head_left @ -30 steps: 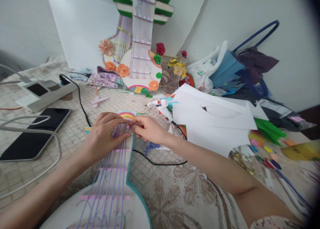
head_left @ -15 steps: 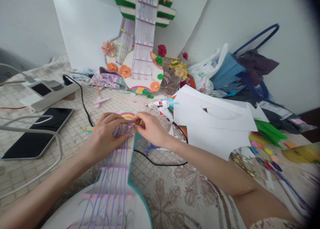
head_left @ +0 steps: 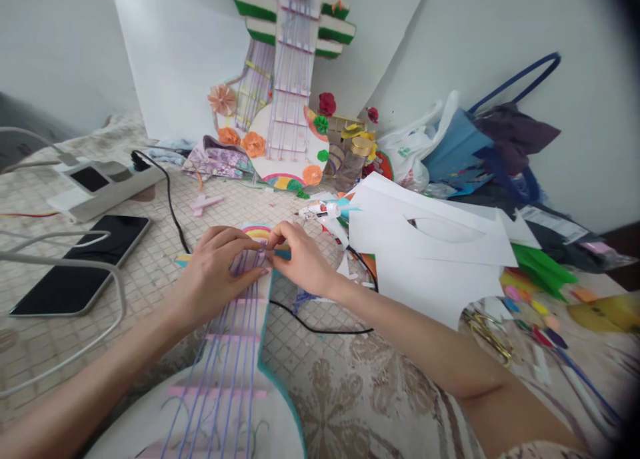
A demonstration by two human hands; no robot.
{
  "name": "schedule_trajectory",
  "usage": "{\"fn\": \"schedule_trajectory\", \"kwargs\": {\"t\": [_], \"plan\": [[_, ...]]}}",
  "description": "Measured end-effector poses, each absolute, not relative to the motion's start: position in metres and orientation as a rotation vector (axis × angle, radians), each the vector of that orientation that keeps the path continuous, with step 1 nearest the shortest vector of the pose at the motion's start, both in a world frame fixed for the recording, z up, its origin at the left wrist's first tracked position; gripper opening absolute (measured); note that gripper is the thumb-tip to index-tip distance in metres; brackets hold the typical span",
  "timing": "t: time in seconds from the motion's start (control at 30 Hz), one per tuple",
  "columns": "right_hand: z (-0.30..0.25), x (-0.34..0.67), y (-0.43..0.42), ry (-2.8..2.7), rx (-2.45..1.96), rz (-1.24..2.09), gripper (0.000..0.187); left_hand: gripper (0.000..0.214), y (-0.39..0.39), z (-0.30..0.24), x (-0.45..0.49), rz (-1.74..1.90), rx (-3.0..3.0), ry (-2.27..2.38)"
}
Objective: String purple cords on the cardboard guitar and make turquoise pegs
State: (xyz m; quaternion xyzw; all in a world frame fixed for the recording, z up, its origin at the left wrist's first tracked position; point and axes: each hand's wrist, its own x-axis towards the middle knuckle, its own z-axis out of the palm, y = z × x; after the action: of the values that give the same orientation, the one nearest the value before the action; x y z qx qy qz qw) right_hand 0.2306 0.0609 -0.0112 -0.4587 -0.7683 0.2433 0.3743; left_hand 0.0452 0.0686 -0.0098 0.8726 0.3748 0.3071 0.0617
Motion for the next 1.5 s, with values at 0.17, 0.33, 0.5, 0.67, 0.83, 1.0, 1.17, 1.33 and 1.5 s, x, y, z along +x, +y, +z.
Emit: {"fn": "schedule_trajectory", "kwargs": {"t": [0.17, 0.33, 0.5, 0.67, 0.83, 1.0, 1.17, 1.33, 1.5], "plan": [[-0.0114, 0.2290, 0.0624, -1.986, -1.131, 0.632, 0.023, 0.023, 0.0678, -0.0098, 0.0453, 0.937, 2.637, 1.139], [-0.0132, 0.2276, 0.0632, -2.001, -1.078, 0.660, 0.022, 0.022, 0.0671, -0.0098, 0.0456, 0.934, 2.638, 1.140], [-0.0124, 0.2277, 0.0637, -2.018, -1.074, 0.662, 0.021, 0.023, 0.0680, -0.0107, 0.0440, 0.922, 2.638, 1.145], [-0.0143, 0.2277, 0.0654, -2.014, -1.070, 0.658, 0.020, 0.025, 0.0675, -0.0079, 0.0425, 0.942, 2.627, 1.107], [-0.0174, 0.2276, 0.0666, -2.000, -1.031, 0.652, 0.022, 0.019, 0.0668, -0.0063, 0.0434, 0.931, 2.549, 1.136], [-0.0159, 0.2296, 0.0657, -2.024, -1.018, 0.638, 0.024, 0.014, 0.0676, -0.0088, 0.0438, 0.952, 2.489, 1.213], [-0.0141, 0.2342, 0.0629, -2.084, -1.036, 0.620, 0.028, 0.011, 0.0686, -0.0095, 0.0435, 0.951, 2.481, 1.210], [-0.0177, 0.2369, 0.0623, -2.093, -1.029, 0.601, 0.032, 0.012, 0.0688, -0.0100, 0.0430, 0.976, 2.478, 1.201], [-0.0196, 0.2358, 0.0624, -2.093, -1.002, 0.621, 0.035, 0.011, 0.0680, -0.0097, 0.0433, 0.988, 2.501, 1.219]]}}
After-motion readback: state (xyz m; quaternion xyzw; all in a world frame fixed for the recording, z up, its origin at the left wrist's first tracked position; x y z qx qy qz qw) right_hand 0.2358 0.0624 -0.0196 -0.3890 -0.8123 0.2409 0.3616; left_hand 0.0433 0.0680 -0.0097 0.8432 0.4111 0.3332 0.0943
